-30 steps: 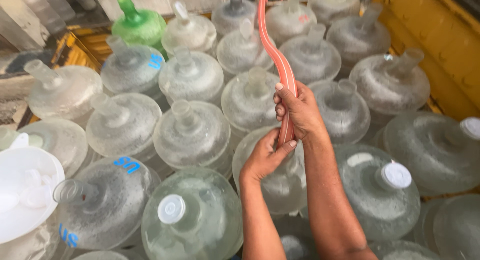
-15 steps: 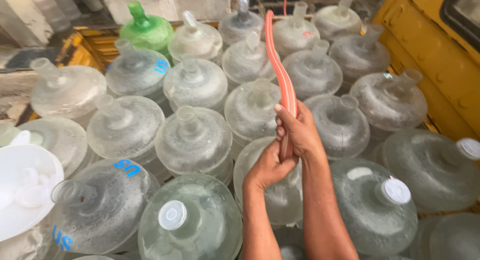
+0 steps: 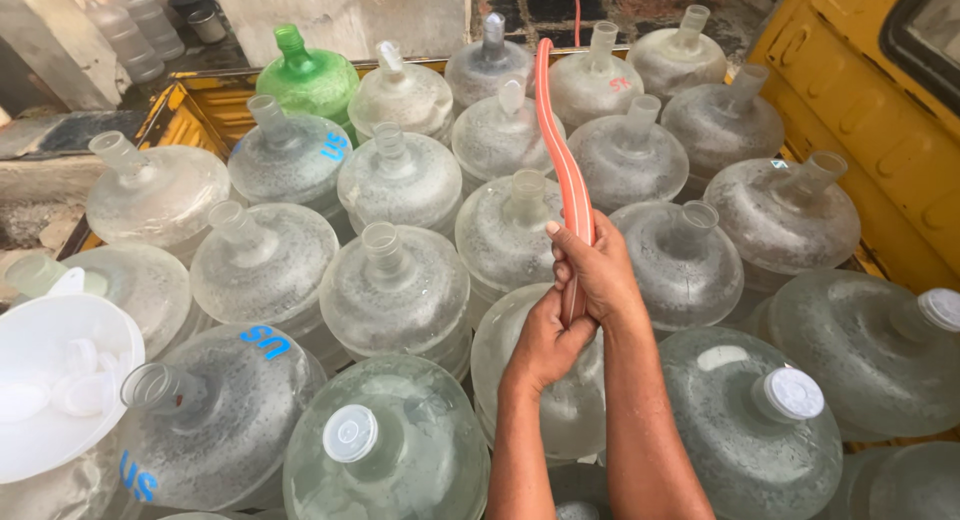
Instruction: The person stands in the bed of a yellow auto-rickshaw loaded with large empty water jars and holds an orange hose, filling the jars with water one at a time and moving the hose between jar openings. A white funnel rests among the jars.
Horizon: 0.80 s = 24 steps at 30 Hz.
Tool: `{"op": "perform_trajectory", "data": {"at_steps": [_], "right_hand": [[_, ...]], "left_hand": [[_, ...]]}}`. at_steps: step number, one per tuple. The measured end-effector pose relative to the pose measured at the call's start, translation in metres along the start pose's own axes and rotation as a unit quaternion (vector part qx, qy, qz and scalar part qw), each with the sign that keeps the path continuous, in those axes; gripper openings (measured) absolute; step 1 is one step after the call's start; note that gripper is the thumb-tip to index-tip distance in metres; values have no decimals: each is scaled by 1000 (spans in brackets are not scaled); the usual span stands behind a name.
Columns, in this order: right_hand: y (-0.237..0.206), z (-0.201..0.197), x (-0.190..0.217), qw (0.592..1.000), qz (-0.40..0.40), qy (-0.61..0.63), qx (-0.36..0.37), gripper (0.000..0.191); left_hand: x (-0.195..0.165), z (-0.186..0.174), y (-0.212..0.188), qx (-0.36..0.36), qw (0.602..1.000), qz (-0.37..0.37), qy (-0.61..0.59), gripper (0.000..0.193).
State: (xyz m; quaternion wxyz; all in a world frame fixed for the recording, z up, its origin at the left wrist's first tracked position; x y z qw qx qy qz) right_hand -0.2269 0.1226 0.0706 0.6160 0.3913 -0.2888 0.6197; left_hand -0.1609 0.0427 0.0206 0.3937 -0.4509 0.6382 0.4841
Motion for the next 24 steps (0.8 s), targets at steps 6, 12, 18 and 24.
{"op": "perform_trajectory", "data": {"at_steps": [6, 12, 18, 24], "right_hand": [[0, -5, 3, 1000, -12, -18, -4, 28], [-1, -6, 3, 1000, -6, -12, -6, 31], [-3, -4, 3, 1000, -2, -18, -15, 31], [-7, -4, 5, 1000, -3, -19, -23, 32]], "left_hand": [[-3, 5, 2, 3, 1000, 13, -15, 43], [-3, 7, 2, 12, 1000, 25, -12, 34], [1, 9, 0, 28, 998, -22, -47, 34], [-5, 8, -1, 24, 998, -18, -50, 35]]}}
Point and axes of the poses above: each hand's wrist, its own y-axis towards the middle knuckle, its own z-axis out of the palm, x = y × z, the point moved 8 cm from there along y, towards the middle knuckle, and after that the axes turned 13 degrees about y, right-handed, at the moved point
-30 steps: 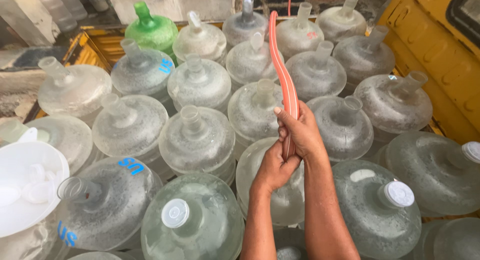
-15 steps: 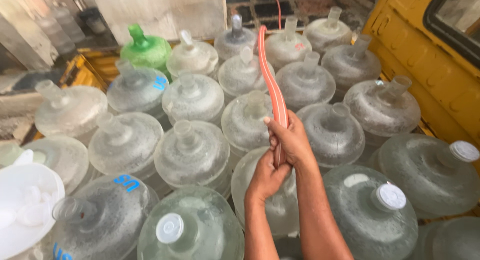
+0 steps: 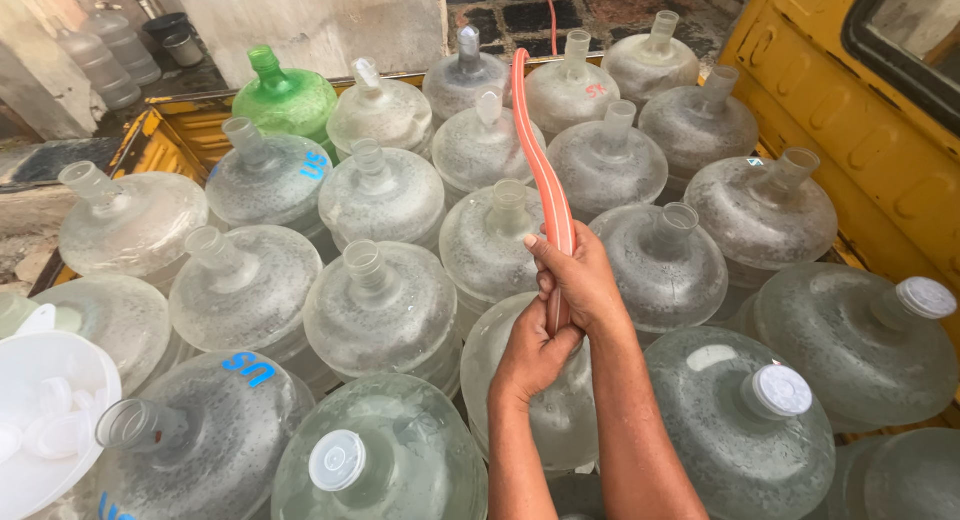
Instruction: The person stands in the bed of a yellow auto-rickshaw loaded with large empty water jars and holds an orange hose, filling the jars with water one at a time and moving the hose between jar openings. A white funnel rests among the jars.
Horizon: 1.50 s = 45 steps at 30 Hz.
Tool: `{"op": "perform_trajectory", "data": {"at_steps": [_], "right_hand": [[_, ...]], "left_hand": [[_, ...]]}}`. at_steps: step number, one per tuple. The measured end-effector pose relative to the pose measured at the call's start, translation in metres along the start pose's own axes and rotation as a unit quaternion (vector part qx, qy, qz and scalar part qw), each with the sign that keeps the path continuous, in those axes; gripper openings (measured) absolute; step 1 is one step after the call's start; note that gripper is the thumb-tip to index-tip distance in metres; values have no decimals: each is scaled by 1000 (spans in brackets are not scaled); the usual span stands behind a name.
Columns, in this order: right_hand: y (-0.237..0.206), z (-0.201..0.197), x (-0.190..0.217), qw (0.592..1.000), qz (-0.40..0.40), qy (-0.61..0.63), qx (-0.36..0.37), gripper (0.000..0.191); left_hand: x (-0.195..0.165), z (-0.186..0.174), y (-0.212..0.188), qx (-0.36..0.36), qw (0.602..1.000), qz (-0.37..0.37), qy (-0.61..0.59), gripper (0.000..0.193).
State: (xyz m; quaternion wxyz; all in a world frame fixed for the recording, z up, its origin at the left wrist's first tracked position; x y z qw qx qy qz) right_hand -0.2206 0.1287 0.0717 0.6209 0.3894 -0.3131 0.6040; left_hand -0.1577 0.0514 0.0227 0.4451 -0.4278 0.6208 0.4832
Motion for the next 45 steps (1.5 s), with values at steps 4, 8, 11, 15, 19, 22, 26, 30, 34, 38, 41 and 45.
{"op": "perform_trajectory", "data": {"at_steps": [4, 8, 11, 15, 19, 22, 26, 30, 34, 38, 41, 45], "right_hand": [[0, 1, 0, 1000, 0, 4, 2, 32], [1, 1, 0, 1000, -2, 4, 4, 31], [0, 0, -1, 1000, 0, -4, -1, 31], [0, 3, -2, 1000, 1, -7, 4, 31], [0, 3, -2, 1000, 1, -2, 9, 30], [0, 0, -2, 1000, 1, -6, 5, 30], [-1, 0, -2, 1000, 6, -3, 4, 30], [-2, -1, -3, 1000, 9, -9, -6, 30], [-3, 0, -3, 1000, 10, -6, -3, 30], [-3, -1, -3, 1000, 11, -6, -6, 30], [-3, 0, -3, 1000, 12, -3, -5, 30], [-2, 0, -3, 1000, 8, -7, -2, 30]], "left_hand": [[0, 0, -1, 0, 1000, -5, -6, 37], [-1, -1, 0, -1, 1000, 0, -3, 38], [1, -1, -1, 1, 1000, -1, -2, 37], [2, -3, -2, -2, 1000, 0, -3, 37], [2, -2, -2, 3, 1000, -2, -5, 37], [2, -1, -2, 2, 1000, -2, -2, 38], [-1, 0, -2, 2, 1000, 7, -7, 38], [2, 0, -2, 5, 1000, -13, 4, 35], [0, 0, -3, 8, 1000, -2, -12, 34], [0, 0, -4, 6, 1000, -5, -10, 35], [-1, 0, -4, 7, 1000, 0, -12, 37], [1, -1, -3, 5, 1000, -5, -6, 36]]}}
Point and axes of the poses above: each hand's wrist, its own y-axis towards the middle knuckle, its own z-axis out of the palm, x = y × z, the point moved 8 cm from there along y, towards the middle knuckle, and after that the axes turned 13 degrees about y, right-handed, at the moved point
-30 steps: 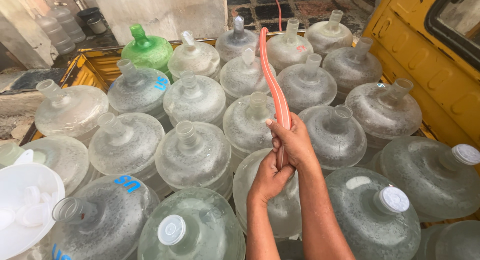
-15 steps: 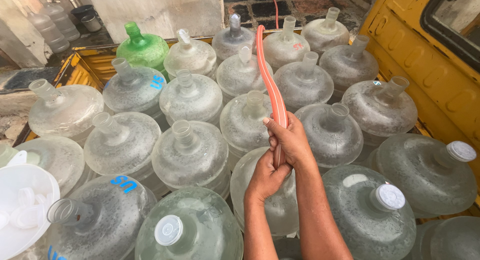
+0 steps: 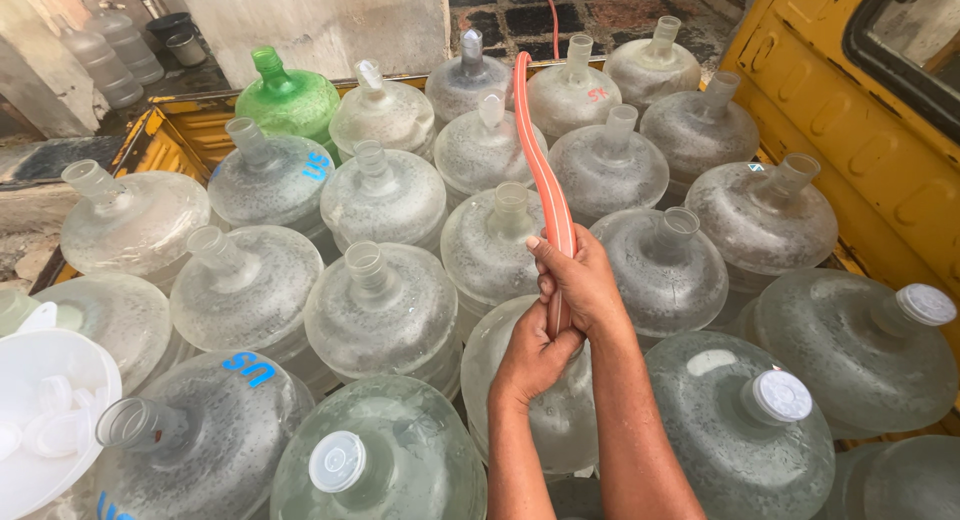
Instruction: The person stands in the bed of a yellow auto-rickshaw loaded with large empty water jars and holds an orange hose, filling the jars with water one at a time and moving the hose between jar openings. A white funnel rests among the jars.
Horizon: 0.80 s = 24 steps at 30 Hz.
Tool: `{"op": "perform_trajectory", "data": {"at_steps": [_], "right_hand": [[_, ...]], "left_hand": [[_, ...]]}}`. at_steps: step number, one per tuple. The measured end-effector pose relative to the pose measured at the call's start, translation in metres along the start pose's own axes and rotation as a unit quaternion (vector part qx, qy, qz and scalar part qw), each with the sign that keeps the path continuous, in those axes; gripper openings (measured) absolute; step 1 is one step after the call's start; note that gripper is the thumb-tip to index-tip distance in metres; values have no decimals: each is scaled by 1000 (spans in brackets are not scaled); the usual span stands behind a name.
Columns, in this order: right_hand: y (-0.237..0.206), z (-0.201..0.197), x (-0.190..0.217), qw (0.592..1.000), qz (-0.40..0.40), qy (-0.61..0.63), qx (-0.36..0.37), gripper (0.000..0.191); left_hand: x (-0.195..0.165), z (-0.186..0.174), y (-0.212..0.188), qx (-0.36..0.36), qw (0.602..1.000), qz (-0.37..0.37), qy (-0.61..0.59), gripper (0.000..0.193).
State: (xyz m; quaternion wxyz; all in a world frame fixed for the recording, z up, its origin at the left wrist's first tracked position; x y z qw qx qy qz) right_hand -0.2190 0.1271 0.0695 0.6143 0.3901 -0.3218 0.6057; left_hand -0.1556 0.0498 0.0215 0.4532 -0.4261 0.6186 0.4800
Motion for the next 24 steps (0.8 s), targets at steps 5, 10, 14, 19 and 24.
{"op": "perform_trajectory", "data": {"at_steps": [5, 10, 14, 19, 24], "right_hand": [[1, 0, -1, 1000, 4, 0, -2, 29], [1, 1, -1, 1000, 2, 5, 3, 29], [1, 1, 0, 1000, 2, 6, 4, 28], [2, 1, -1, 1000, 3, 10, 2, 28], [2, 1, -1, 1000, 3, 8, 3, 29]], "left_hand": [[2, 0, 1, 4, 1000, 3, -6, 36], [3, -1, 1, -6, 1000, 0, 8, 36], [1, -1, 1, -4, 1000, -1, 4, 37], [1, -2, 1, -4, 1000, -8, 6, 36], [2, -1, 1, -1, 1000, -11, 5, 35]]}}
Point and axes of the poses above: each hand's wrist, its own y-axis towards the middle knuckle, its own z-axis out of the palm, x = y × z, the point moved 8 cm from there along y, towards the middle knuckle, and after that the axes turned 13 degrees about y, right-handed, at the moved point
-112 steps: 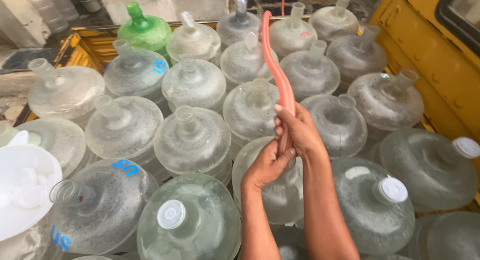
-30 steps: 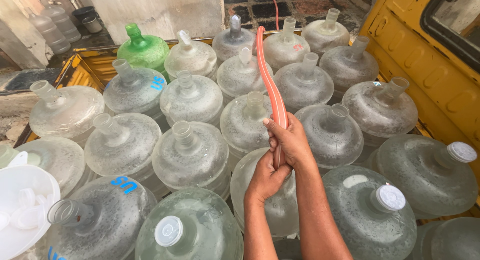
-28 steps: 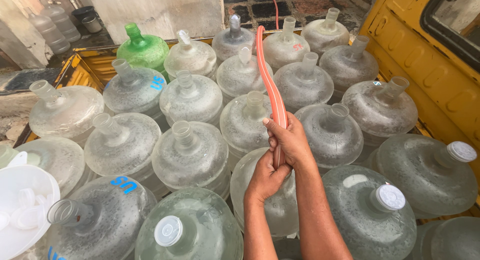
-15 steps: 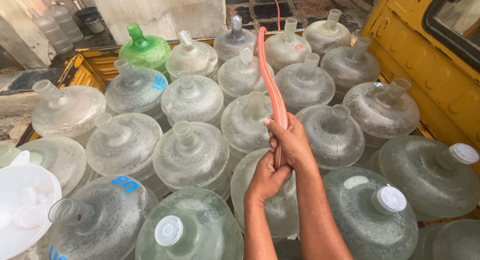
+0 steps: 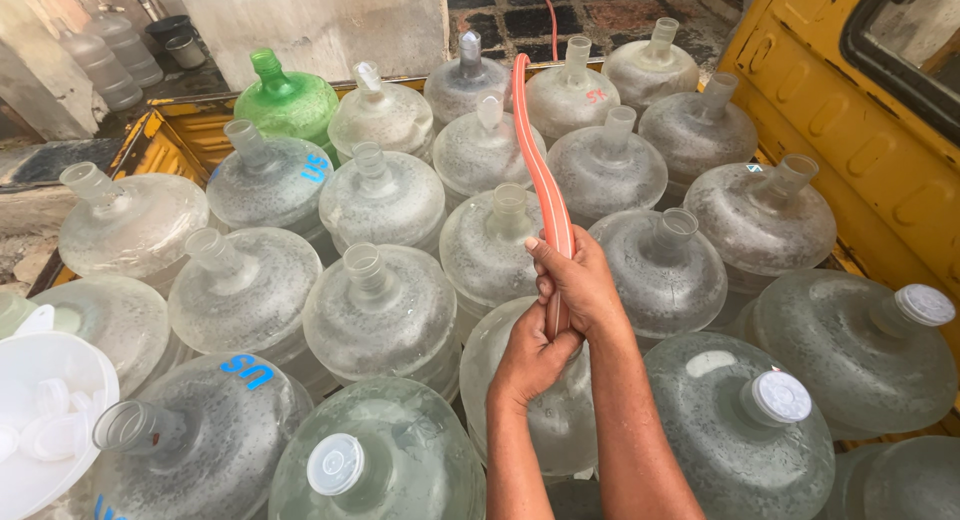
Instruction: The person stands in the bed of a yellow auto-rickshaw loaded with large empty water jars and holds an orange hose, filling the jars with water one at a time and moving the hose between jar openings. A white funnel rests among the jars.
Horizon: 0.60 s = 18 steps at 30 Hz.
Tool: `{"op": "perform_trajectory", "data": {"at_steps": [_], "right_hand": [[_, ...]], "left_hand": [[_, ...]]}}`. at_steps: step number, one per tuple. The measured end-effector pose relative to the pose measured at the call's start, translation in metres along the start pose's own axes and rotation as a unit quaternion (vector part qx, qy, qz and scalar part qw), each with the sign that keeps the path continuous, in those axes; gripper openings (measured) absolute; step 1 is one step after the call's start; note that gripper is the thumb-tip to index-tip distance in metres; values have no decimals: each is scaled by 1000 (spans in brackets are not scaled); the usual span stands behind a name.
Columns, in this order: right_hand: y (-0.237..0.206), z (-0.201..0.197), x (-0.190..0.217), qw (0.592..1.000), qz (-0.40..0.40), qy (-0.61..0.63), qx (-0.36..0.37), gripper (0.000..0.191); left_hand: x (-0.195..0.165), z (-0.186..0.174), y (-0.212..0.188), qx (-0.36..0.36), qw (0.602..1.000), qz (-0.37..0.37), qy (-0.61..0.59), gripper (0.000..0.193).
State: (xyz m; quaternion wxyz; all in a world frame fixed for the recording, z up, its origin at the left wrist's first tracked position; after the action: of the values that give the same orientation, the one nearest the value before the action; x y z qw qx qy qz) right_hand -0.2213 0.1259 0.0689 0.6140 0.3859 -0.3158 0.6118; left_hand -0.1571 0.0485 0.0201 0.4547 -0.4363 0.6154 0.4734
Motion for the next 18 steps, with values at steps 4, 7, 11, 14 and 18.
{"op": "perform_trajectory", "data": {"at_steps": [4, 7, 11, 14, 18], "right_hand": [[1, 0, 0, 1000, 3, 9, 2, 28], [2, 0, 0, 1000, 3, 7, 2, 28], [2, 0, -1, 1000, 7, 5, -3, 28], [2, -1, -1, 1000, 7, 7, -4, 28], [2, -1, -1, 1000, 9, 11, -2, 28]], "left_hand": [[-1, 0, 2, -1, 1000, 7, -3, 37], [-1, -1, 3, -1, 1000, 13, -2, 38], [-1, 0, 3, -2, 1000, 14, -2, 38], [-1, 0, 3, -1, 1000, 14, -5, 38], [1, 1, 3, 3, 1000, -1, -2, 37]]}}
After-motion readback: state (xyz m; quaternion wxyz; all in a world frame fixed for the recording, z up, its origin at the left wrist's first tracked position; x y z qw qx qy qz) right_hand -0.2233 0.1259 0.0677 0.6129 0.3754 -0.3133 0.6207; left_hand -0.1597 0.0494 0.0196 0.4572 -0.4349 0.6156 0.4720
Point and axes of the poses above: each hand's wrist, its own y-axis towards the middle knuckle, its own z-axis out of the palm, x = y × z, the point moved 8 cm from there along y, towards the middle knuckle, and after that the axes turned 13 degrees about y, right-handed, at the moved point
